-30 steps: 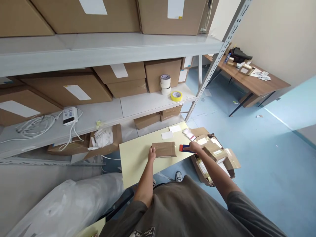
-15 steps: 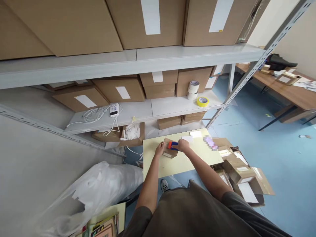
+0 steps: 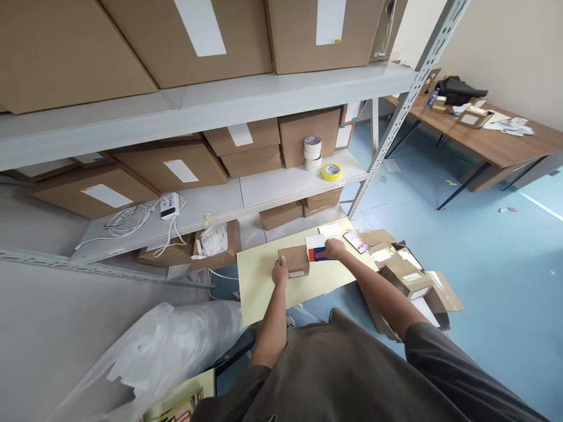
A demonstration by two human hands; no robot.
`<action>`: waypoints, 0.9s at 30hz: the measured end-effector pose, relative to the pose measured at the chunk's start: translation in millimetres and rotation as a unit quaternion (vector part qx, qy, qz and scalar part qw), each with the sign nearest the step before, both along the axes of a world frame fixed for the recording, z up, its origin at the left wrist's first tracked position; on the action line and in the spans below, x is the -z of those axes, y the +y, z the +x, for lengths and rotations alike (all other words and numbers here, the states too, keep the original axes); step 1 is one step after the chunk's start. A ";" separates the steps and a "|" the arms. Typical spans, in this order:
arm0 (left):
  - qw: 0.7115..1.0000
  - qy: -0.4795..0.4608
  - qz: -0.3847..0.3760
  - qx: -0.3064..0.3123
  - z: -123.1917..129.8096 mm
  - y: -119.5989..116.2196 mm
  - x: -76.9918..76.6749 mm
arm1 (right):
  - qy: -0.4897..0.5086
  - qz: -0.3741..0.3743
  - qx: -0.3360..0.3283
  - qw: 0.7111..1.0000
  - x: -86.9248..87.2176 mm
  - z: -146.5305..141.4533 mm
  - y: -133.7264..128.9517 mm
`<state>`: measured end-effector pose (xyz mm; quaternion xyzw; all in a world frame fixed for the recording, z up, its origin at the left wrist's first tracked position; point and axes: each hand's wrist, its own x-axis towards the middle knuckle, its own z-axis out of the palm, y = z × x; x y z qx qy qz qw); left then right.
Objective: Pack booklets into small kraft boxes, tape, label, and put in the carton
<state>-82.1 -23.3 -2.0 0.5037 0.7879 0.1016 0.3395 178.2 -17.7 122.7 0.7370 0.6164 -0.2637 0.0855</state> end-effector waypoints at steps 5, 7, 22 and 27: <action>1.000 -0.013 0.014 0.005 -1.9 1.5 -1.1 | 0.002 0.002 0.014 1.000 1.1 57.6 -3.1; 1.000 -0.020 0.013 0.005 -2.8 1.9 -1.1 | 0.004 0.003 0.014 1.000 10.2 48.3 5.7; 0.999 -0.032 0.022 -0.015 -2.1 0.5 4.6 | 0.017 -0.027 0.139 0.990 147.9 29.9 -38.3; 0.999 -0.035 0.013 -0.018 -3.2 3.2 10.5 | 0.022 -0.056 0.138 0.989 161.4 53.1 -63.6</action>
